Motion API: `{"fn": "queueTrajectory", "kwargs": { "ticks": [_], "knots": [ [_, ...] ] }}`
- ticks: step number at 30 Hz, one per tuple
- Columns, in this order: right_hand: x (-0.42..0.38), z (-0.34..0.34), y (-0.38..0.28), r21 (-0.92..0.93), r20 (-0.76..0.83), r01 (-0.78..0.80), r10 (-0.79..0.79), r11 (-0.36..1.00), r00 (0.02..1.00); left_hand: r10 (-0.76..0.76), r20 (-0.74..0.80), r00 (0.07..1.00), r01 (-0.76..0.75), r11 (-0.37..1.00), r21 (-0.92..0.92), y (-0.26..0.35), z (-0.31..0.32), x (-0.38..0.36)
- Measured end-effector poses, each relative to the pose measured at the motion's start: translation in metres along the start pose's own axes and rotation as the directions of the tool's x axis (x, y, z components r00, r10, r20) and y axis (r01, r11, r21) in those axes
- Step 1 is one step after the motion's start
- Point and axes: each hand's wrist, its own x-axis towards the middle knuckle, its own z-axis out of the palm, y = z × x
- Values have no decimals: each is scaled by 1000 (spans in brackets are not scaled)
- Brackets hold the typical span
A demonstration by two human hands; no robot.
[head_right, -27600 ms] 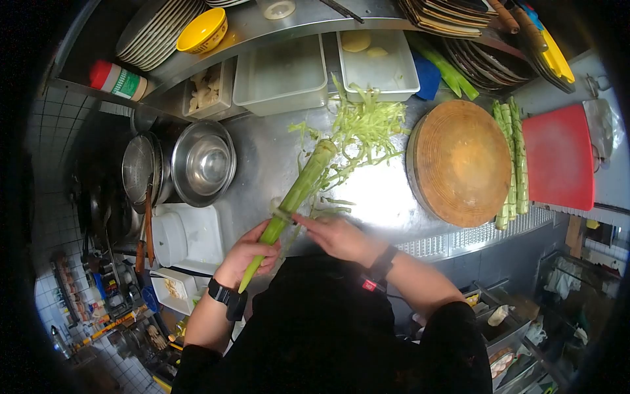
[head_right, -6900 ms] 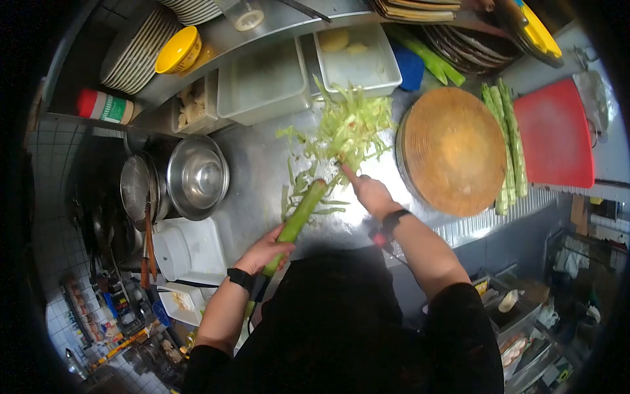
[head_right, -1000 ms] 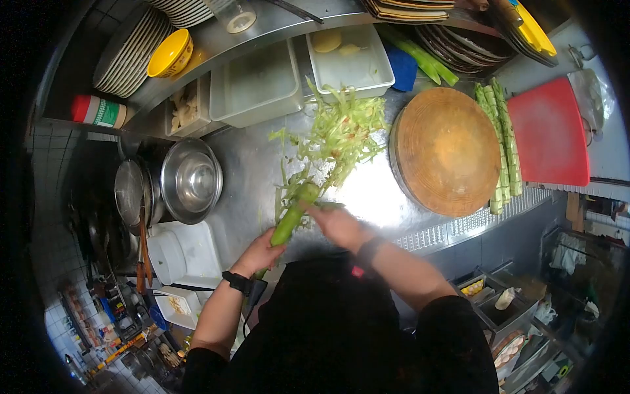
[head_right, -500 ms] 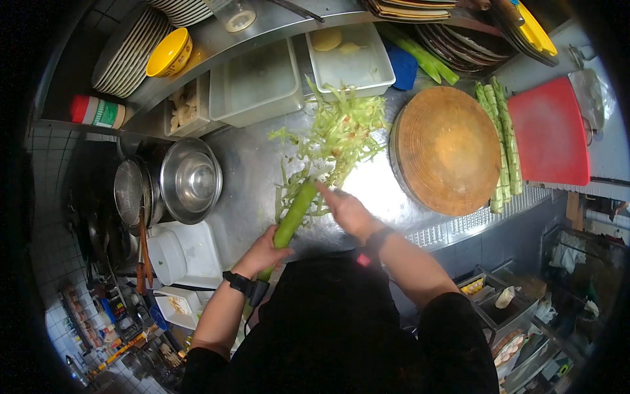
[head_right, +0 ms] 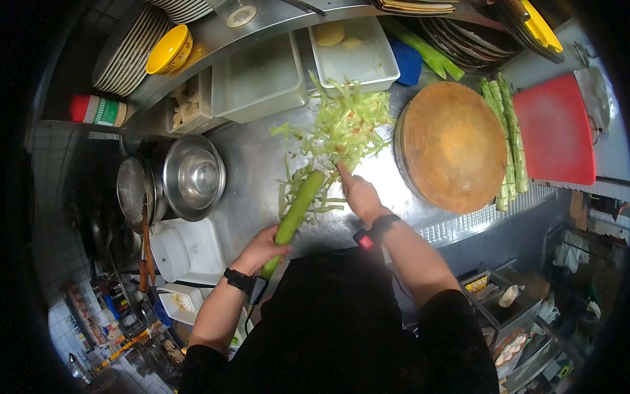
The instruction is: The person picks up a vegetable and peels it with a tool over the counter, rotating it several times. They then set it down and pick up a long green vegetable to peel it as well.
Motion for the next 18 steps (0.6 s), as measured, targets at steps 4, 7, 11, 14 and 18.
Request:
{"fn": "queueTrajectory", "kwargs": {
  "ticks": [4, 7, 11, 14, 18],
  "knots": [
    [-30, 14, -25, 200, -8, 472, -480, 859, 877, 0, 13, 1000, -1, 999, 52, -1, 3, -2],
    [-52, -28, -91, 128, 583, 457, -440, 880, 683, 17, 27, 999, -14, 996, -84, 1, 3, -8],
    [-14, 35, 4, 330, -69, 537, -548, 776, 834, 33, 24, 999, -30, 994, -107, 2, 1, -11],
    [1, -23, 3, -105, 110, -27, 38, 994, 993, 55, -22, 998, -57, 993, -103, 3, 0, -16],
    [-38, -6, -38, 177, 100, 419, -439, 891, 893, 59, -22, 998, -62, 990, -125, 7, 3, -15]
  ]
}}
